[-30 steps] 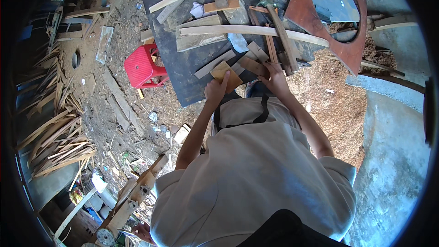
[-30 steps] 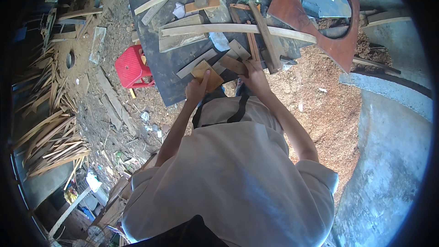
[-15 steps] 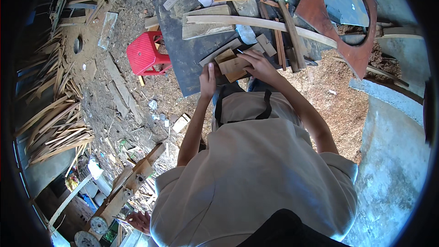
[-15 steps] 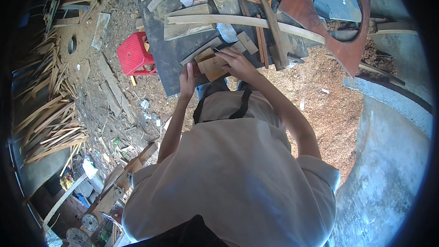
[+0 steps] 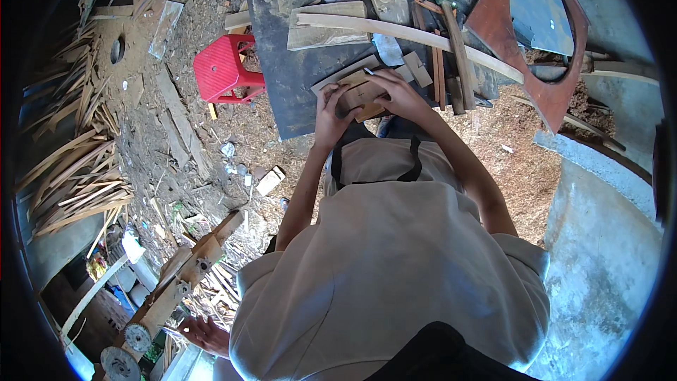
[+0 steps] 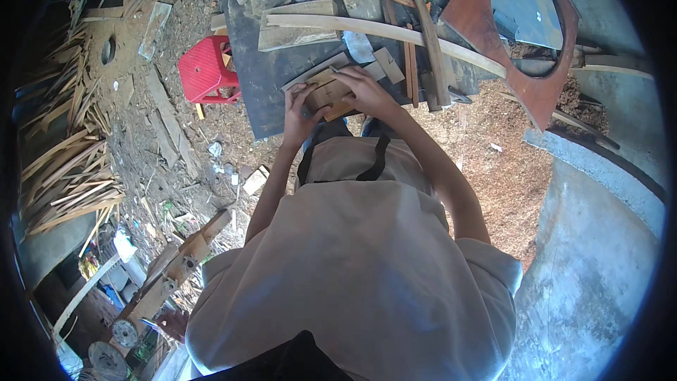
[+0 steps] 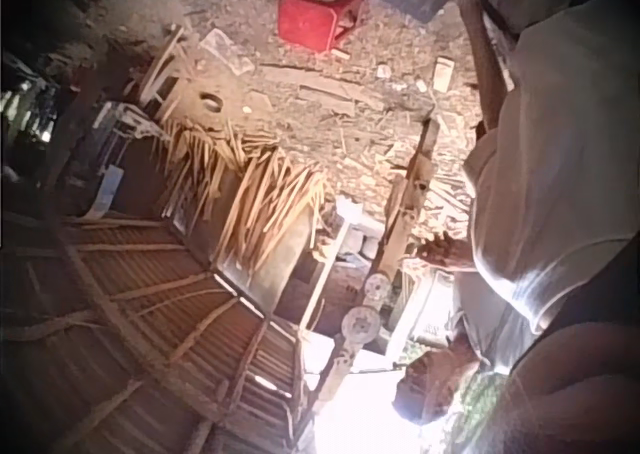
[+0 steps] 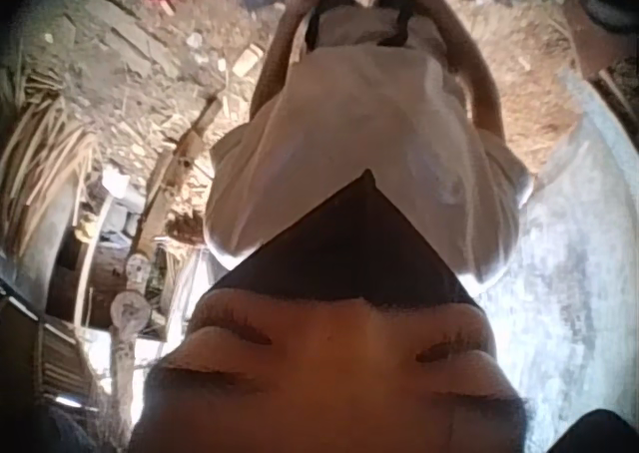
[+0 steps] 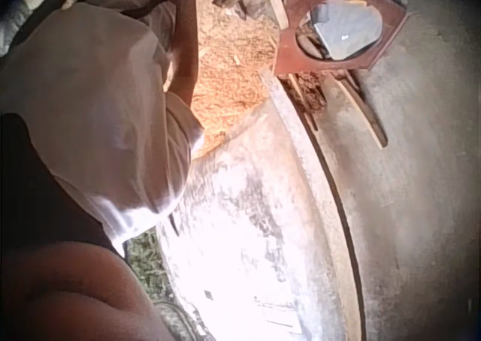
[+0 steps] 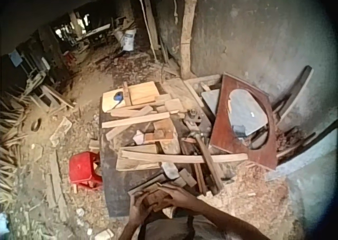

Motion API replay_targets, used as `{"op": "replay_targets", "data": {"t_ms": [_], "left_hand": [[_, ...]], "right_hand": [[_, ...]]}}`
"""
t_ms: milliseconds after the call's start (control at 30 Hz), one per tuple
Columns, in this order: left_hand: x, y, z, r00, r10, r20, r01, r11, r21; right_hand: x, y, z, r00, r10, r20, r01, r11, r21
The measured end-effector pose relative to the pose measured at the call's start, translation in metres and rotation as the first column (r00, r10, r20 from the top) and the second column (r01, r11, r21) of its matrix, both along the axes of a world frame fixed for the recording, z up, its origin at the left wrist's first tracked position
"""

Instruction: Checking and fitting small pieces of wood together for a project.

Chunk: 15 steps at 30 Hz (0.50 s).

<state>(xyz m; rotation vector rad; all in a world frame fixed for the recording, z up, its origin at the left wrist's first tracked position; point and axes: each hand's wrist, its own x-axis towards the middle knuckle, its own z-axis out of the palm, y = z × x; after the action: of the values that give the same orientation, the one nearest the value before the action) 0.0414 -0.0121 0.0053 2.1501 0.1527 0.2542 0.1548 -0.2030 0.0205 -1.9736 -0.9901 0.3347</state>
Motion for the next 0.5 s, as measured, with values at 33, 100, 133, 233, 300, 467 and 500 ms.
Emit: {"op": "replay_targets", "data": {"t_ms": [33, 100, 133, 233, 300, 467, 500], "left_hand": [[0.0, 0.001, -0.001, 0.999, 0.012, 0.035, -0.014, 0.999, 0.035], [-0.001, 0.001, -0.001, 0.997, 0.026, 0.07, -0.031, 0.997, 0.064], [-0.003, 0.004, -0.001, 0.999, 0.035, 0.037, -0.036, 0.999, 0.034], [-0.008, 0.01, -0.001, 0.999, 0.048, -0.006, -0.049, 0.999, -0.018], [-0.009, 0.011, -0.002, 0.999, 0.051, -0.016, -0.052, 0.998, -0.04], [-0.011, 0.011, -0.005, 0.999, 0.038, -0.018, -0.039, 0.993, -0.11], [-0.01, 0.01, -0.002, 0.999, 0.04, -0.019, -0.042, 0.993, -0.11]], "right_hand": [[-0.001, -0.004, 0.005, 0.998, -0.042, -0.046, 0.043, 0.999, 0.025], [0.001, -0.017, 0.005, 0.994, -0.094, -0.058, 0.097, 0.994, 0.055], [0.003, -0.024, 0.003, 0.986, -0.152, -0.071, 0.158, 0.983, 0.09], [0.003, -0.039, 0.0, 0.965, -0.155, -0.211, 0.167, 0.985, 0.039], [0.002, -0.038, -0.004, 0.947, -0.152, -0.283, 0.165, 0.986, 0.024], [-0.001, -0.021, -0.016, 0.881, -0.134, -0.454, 0.197, 0.976, 0.094], [-0.001, -0.019, -0.019, 0.881, -0.132, -0.454, 0.195, 0.976, 0.094]]}}
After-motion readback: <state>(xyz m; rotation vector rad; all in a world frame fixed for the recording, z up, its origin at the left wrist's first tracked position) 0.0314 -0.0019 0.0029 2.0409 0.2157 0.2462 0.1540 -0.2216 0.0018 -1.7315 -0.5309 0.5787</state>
